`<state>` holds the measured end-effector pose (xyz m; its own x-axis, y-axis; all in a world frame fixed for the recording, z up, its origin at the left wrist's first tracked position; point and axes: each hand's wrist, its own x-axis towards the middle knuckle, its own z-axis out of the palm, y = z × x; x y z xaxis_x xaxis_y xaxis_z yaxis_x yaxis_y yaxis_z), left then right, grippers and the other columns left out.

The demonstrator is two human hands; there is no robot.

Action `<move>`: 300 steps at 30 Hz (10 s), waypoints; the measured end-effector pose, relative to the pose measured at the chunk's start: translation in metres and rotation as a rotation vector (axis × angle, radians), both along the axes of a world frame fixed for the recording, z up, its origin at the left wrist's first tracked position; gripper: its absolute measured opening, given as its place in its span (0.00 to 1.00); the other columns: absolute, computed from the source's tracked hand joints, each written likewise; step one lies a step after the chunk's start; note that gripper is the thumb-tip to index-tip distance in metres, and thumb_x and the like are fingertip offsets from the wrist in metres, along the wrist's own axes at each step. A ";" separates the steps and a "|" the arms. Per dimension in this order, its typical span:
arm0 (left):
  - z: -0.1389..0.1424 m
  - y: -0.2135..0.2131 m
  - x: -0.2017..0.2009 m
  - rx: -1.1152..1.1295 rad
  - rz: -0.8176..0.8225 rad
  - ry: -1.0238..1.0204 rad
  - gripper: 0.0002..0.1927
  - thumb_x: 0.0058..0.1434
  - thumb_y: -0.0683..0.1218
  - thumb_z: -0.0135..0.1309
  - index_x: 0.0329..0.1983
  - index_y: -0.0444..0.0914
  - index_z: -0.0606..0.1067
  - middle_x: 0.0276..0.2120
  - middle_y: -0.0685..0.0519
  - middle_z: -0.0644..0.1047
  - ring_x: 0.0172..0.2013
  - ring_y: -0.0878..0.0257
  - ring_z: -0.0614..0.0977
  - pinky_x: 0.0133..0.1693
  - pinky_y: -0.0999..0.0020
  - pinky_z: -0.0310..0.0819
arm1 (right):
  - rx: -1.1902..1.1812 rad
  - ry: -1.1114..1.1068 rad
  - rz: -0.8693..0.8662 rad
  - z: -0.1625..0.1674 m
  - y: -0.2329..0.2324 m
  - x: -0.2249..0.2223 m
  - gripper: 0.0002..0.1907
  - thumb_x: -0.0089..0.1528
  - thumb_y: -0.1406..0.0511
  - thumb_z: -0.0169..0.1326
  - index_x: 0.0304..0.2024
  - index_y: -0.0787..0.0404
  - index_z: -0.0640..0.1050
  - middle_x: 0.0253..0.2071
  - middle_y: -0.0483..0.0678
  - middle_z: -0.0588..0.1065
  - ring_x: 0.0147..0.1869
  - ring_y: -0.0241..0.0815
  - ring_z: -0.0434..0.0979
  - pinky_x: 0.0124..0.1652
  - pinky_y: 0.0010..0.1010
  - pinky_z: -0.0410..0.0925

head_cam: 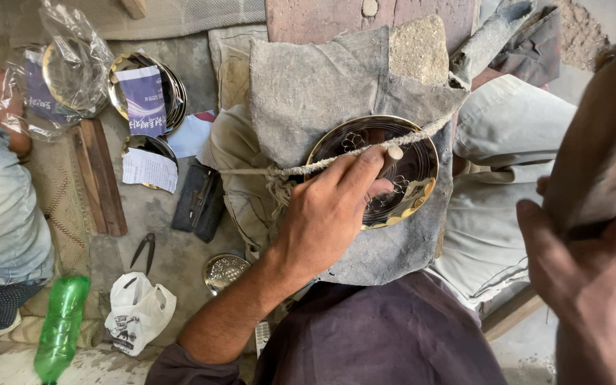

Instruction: The person sits on the floor holding a small chisel against a decorative brass plate resting on a lap cushion and strikes the chisel with a wooden mallet to chase a pattern into the metal, repositioning the chisel repeatedly across the plate surface.

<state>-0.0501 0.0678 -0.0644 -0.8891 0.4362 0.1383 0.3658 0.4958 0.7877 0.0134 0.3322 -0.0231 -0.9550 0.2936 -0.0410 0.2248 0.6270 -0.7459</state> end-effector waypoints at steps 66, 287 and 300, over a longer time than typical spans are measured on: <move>0.039 0.019 -0.025 -0.179 -0.476 -0.210 0.12 0.66 0.40 0.54 0.53 0.39 0.75 0.32 0.50 0.81 0.36 0.57 0.88 0.32 0.63 0.83 | 0.448 -0.316 -0.031 -0.002 -0.003 0.084 0.27 0.55 0.69 0.59 0.58 0.62 0.75 0.45 0.61 0.79 0.44 0.59 0.80 0.44 0.46 0.72; 0.071 -0.078 0.107 -0.109 0.548 0.220 0.13 0.67 0.47 0.56 0.50 0.37 0.73 0.41 0.45 0.77 0.36 0.45 0.82 0.34 0.51 0.76 | 0.171 0.333 0.173 0.026 -0.107 0.055 0.36 0.57 0.54 0.68 0.58 0.75 0.78 0.47 0.64 0.76 0.46 0.52 0.77 0.44 0.44 0.74; 0.080 -0.036 0.108 0.277 0.497 -0.048 0.10 0.71 0.48 0.56 0.47 0.36 0.75 0.37 0.51 0.82 0.34 0.65 0.87 0.29 0.74 0.87 | 0.619 -0.224 0.254 -0.043 -0.064 0.102 0.35 0.54 0.66 0.60 0.64 0.69 0.69 0.44 0.62 0.79 0.44 0.61 0.80 0.40 0.47 0.72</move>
